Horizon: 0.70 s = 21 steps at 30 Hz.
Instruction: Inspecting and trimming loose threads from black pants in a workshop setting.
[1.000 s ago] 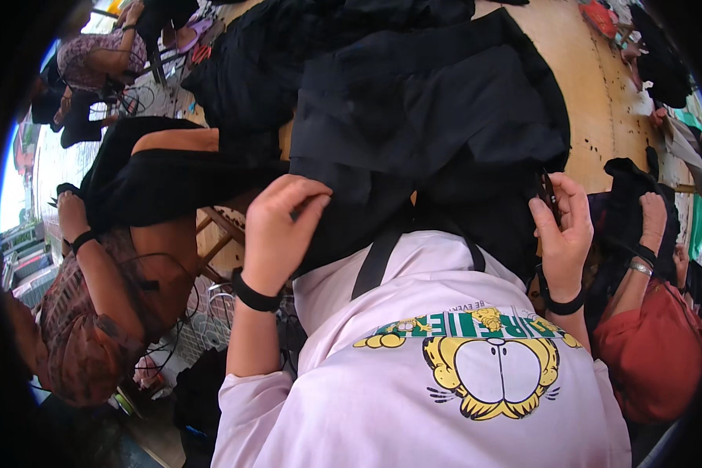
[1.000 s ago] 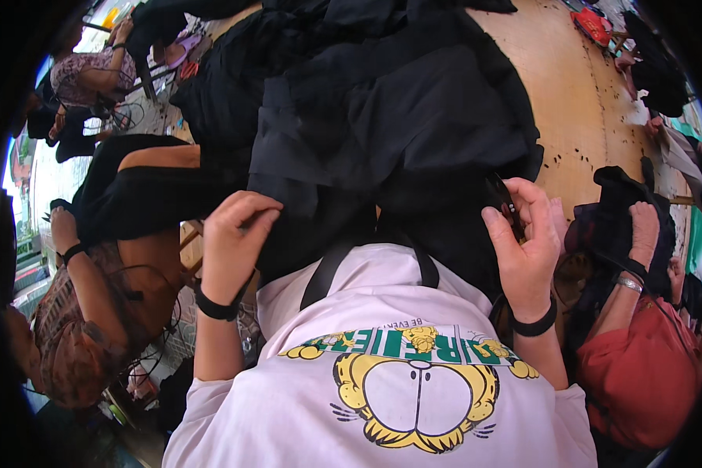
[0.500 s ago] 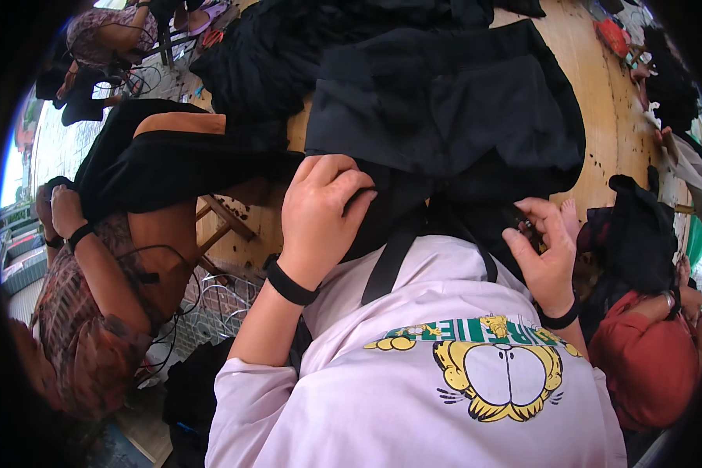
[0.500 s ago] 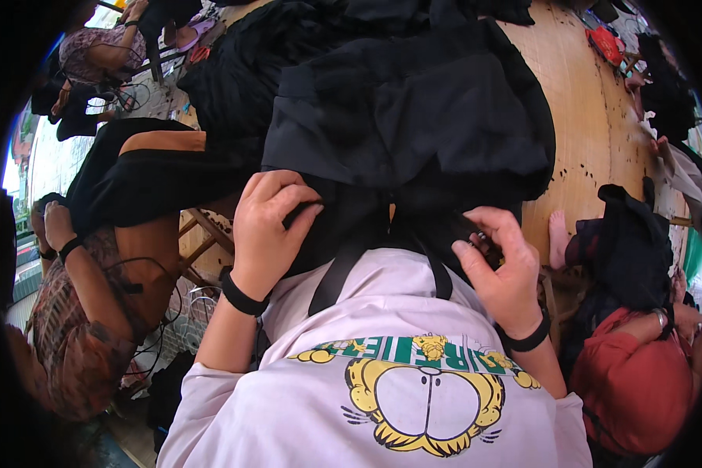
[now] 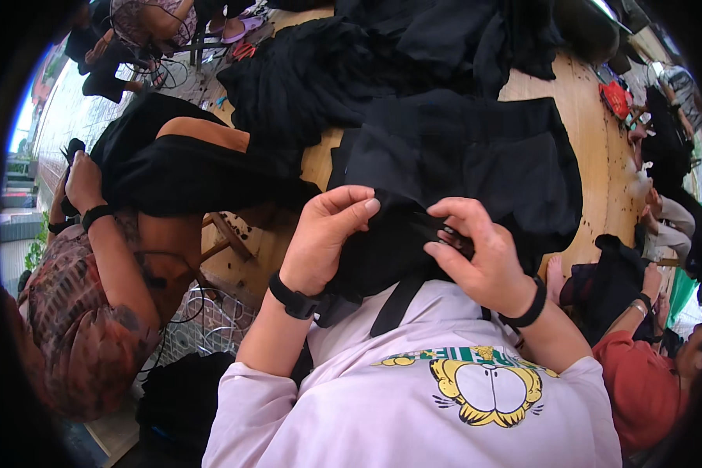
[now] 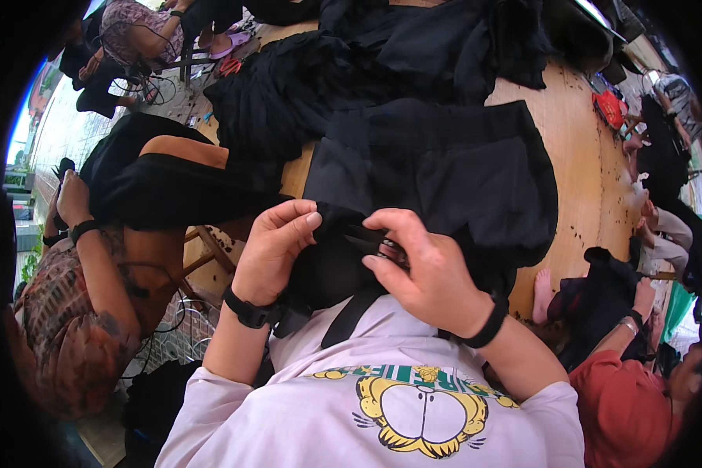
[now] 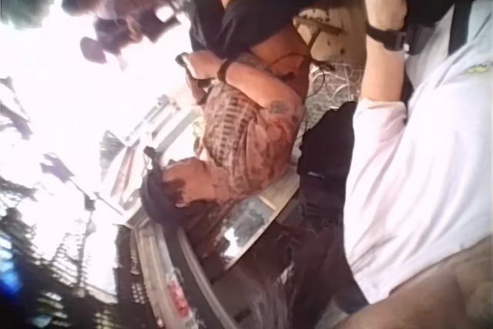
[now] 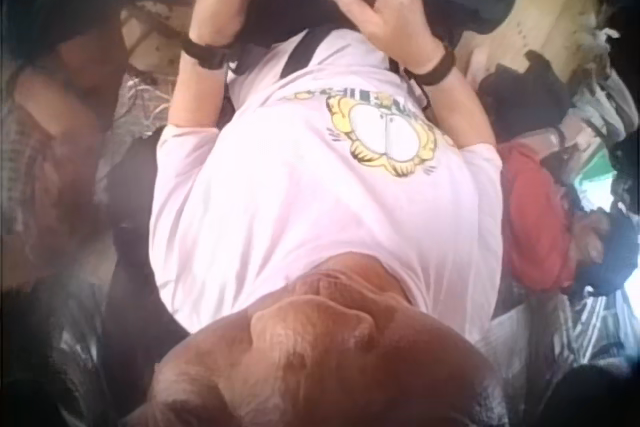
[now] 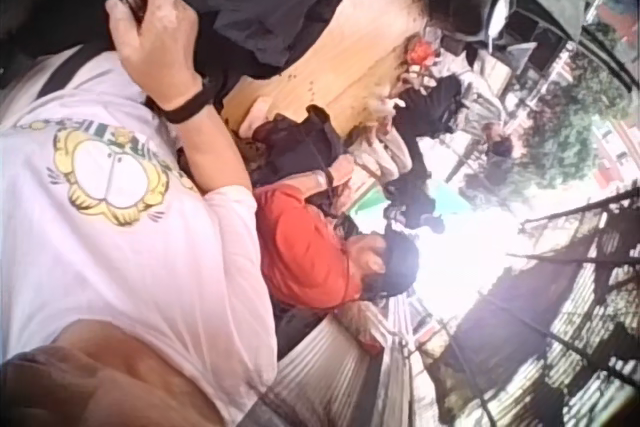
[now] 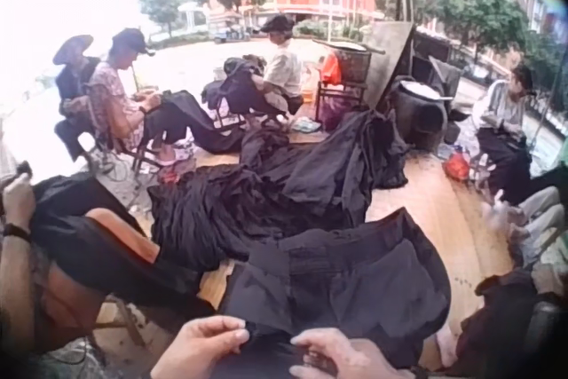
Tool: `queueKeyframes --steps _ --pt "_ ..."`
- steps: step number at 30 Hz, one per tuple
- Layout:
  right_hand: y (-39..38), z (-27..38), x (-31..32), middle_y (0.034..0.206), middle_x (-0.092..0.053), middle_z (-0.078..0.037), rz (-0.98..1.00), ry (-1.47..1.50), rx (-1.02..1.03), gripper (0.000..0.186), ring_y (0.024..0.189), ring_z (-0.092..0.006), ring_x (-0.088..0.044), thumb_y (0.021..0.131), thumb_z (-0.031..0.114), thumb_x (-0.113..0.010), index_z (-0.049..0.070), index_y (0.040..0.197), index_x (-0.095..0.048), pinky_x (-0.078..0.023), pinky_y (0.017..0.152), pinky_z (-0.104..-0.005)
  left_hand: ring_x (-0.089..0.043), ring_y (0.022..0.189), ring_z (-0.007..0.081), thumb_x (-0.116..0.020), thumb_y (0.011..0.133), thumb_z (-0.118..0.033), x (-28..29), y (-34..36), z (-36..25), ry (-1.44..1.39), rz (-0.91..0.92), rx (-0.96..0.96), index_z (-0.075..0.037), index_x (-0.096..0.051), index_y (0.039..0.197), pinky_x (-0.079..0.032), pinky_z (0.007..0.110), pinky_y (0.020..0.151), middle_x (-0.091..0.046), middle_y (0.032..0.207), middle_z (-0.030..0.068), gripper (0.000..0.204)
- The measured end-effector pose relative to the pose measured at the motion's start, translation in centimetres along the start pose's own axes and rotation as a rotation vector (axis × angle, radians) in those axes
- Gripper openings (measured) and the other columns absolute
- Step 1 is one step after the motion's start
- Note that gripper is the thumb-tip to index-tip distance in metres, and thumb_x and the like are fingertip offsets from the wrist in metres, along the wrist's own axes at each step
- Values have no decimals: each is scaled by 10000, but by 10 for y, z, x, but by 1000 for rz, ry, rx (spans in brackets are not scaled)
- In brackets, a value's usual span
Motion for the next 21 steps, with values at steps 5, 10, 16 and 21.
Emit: queueKeyframes --steps 5,10,16,21 --pt "23 -1 -24 891 -669 -89 40 3 15 328 748 -193 -673 887 55 -707 50 1185 -570 -538 707 -288 -607 757 48 -681 926 -75 9 -1 7 -117 36 24 -33 -706 1014 -493 200 724 -680 876 -15 101" --pt "19 -6 -37 910 -679 -104 19 -37 70 317 744 -204 -678 885 54 -703 50 1177 -581 -537 689 -298 -574 791 26 -685 925 -106 9 -9 12 -105 96 6 -43 -714 1007 -449 176 722 -664 885 -49 108" --pt "13 -12 -51 924 -689 -121 22 -73 145 275 733 -232 -684 889 30 -686 41 1150 -599 -531 663 -316 -563 805 29 -677 929 -111 16 -17 22 -86 109 -21 -44 -706 987 -441 180 729 -653 888 -50 93" --pt "9 -9 -60 904 -678 -116 -9 -80 161 256 721 -224 -675 889 4 -674 37 1135 -611 -523 658 -308 -635 781 64 -652 944 -89 31 -17 35 -170 137 -23 -20 -692 1027 -510 207 734 -697 903 3 115"
Point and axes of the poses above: each hand's wrist, its own y-axis towards the middle knuckle, its own x-axis out of the back of the hand, z = x × y, the point moved 2 cm from there along y, towards the middle knuckle
